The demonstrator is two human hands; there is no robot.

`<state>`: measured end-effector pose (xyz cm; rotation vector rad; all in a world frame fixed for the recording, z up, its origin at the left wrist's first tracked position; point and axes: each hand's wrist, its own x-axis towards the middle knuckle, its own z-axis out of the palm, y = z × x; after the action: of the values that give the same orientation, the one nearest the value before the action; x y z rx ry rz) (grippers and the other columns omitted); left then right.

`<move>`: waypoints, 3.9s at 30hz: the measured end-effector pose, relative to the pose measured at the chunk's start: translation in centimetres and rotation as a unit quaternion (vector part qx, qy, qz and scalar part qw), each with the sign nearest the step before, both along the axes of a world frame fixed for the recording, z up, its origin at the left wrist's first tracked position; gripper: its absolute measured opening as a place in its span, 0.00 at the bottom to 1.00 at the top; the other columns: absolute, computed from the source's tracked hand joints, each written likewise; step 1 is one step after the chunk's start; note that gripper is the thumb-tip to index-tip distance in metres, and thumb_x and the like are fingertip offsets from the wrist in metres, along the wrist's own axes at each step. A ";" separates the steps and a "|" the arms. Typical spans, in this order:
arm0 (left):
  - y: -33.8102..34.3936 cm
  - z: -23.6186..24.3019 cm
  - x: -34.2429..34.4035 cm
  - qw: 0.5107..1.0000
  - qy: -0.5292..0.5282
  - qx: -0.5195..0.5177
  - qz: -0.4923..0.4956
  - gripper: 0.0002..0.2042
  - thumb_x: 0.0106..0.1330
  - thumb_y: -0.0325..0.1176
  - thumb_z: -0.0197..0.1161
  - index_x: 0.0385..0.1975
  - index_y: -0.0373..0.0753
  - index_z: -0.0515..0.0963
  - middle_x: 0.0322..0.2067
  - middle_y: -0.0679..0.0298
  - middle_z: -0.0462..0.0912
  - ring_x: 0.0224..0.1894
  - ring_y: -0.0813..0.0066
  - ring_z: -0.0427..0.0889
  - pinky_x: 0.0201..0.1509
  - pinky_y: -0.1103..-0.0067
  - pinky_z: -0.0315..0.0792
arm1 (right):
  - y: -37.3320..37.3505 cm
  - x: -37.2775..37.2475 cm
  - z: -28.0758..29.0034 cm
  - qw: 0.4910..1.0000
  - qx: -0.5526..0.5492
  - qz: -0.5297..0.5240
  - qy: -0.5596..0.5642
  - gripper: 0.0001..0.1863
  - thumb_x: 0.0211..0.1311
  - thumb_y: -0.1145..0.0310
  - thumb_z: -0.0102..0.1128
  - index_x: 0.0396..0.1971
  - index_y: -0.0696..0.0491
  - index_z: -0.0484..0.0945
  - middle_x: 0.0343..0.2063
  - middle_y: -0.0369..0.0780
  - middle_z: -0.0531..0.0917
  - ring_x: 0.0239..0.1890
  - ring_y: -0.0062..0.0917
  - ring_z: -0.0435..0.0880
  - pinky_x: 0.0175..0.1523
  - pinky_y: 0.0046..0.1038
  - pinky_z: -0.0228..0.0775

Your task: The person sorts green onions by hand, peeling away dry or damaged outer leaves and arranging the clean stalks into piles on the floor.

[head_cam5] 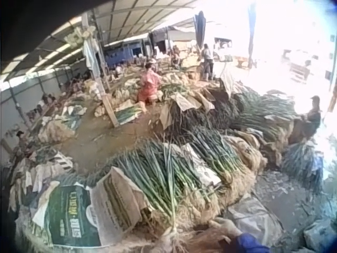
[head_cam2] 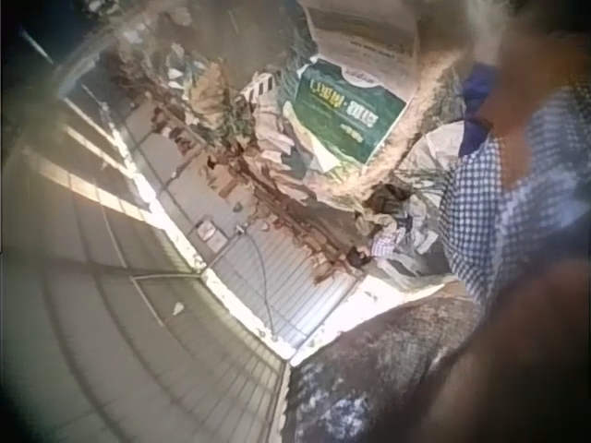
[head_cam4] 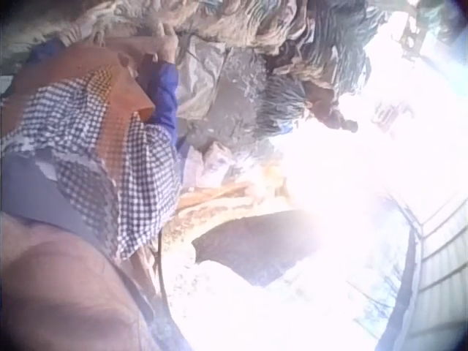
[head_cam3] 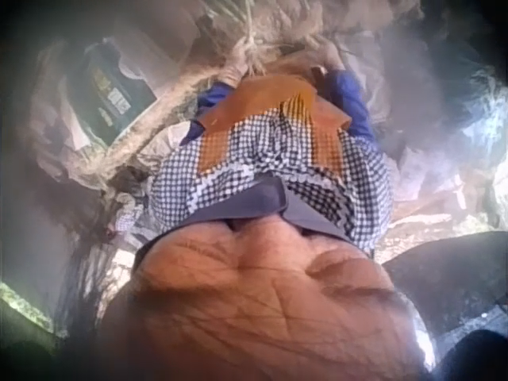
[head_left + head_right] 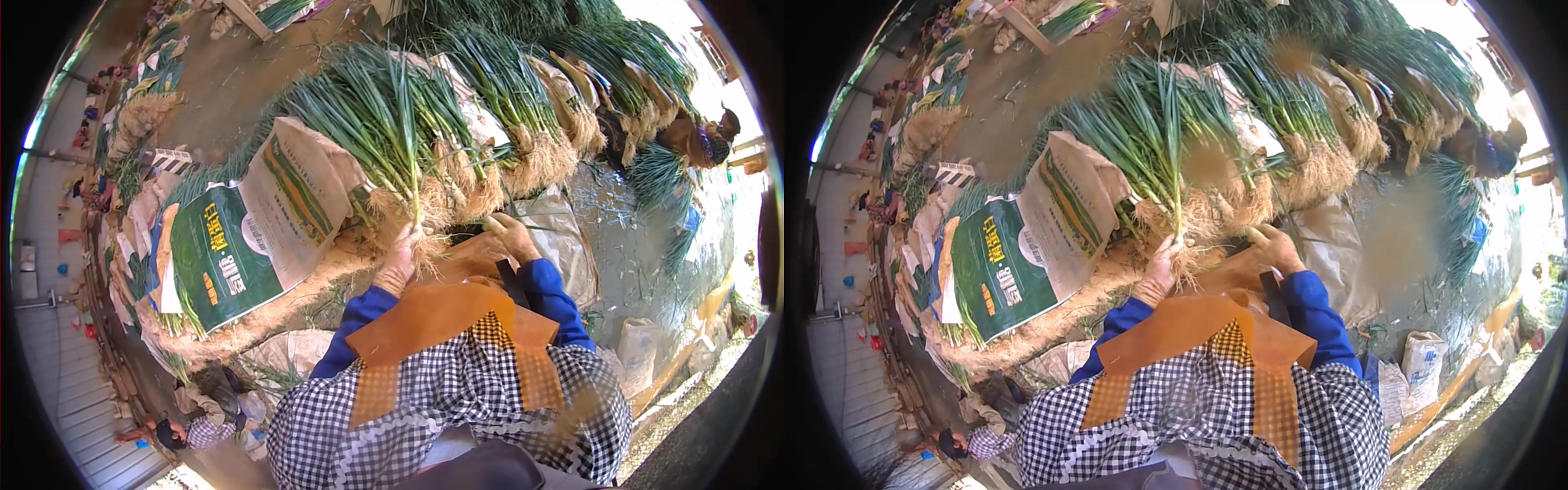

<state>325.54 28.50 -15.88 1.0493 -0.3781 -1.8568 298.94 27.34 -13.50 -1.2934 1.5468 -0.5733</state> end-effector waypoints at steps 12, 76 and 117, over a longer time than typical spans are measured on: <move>3.2 4.0 -4.2 0.891 -0.450 -0.028 -0.050 0.17 0.55 0.30 0.60 0.42 0.30 0.69 0.35 0.57 0.79 0.36 0.72 0.78 0.39 0.78 0.71 | -6.0 13.9 0.6 0.949 -0.027 0.110 0.294 0.22 0.57 0.49 0.49 0.31 0.54 0.78 0.28 0.50 0.80 0.36 0.41 0.79 0.40 0.40 0.69; 1.7 2.4 -7.4 0.966 -0.158 0.059 0.195 0.09 0.56 0.23 0.60 0.27 0.41 0.65 0.25 0.72 0.66 0.27 0.83 0.69 0.33 0.87 0.67 | -3.4 9.0 1.2 0.971 -0.127 0.168 0.117 0.16 0.60 0.56 0.48 0.24 0.53 0.75 0.24 0.45 0.79 0.29 0.42 0.77 0.34 0.37 0.68; 5.0 4.9 -5.5 0.935 -0.291 0.076 0.190 0.14 0.55 0.29 0.64 0.37 0.36 0.68 0.26 0.73 0.67 0.28 0.85 0.66 0.32 0.88 0.64 | -6.3 12.5 -0.5 0.900 0.122 -0.053 -0.416 0.21 0.64 0.53 0.44 0.42 0.57 0.72 0.27 0.33 0.77 0.27 0.15 0.72 0.35 0.17 0.62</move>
<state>320.00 33.48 -10.94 1.6536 -0.3421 -1.2220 311.49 21.06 -13.97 -0.6245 0.9219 -0.8336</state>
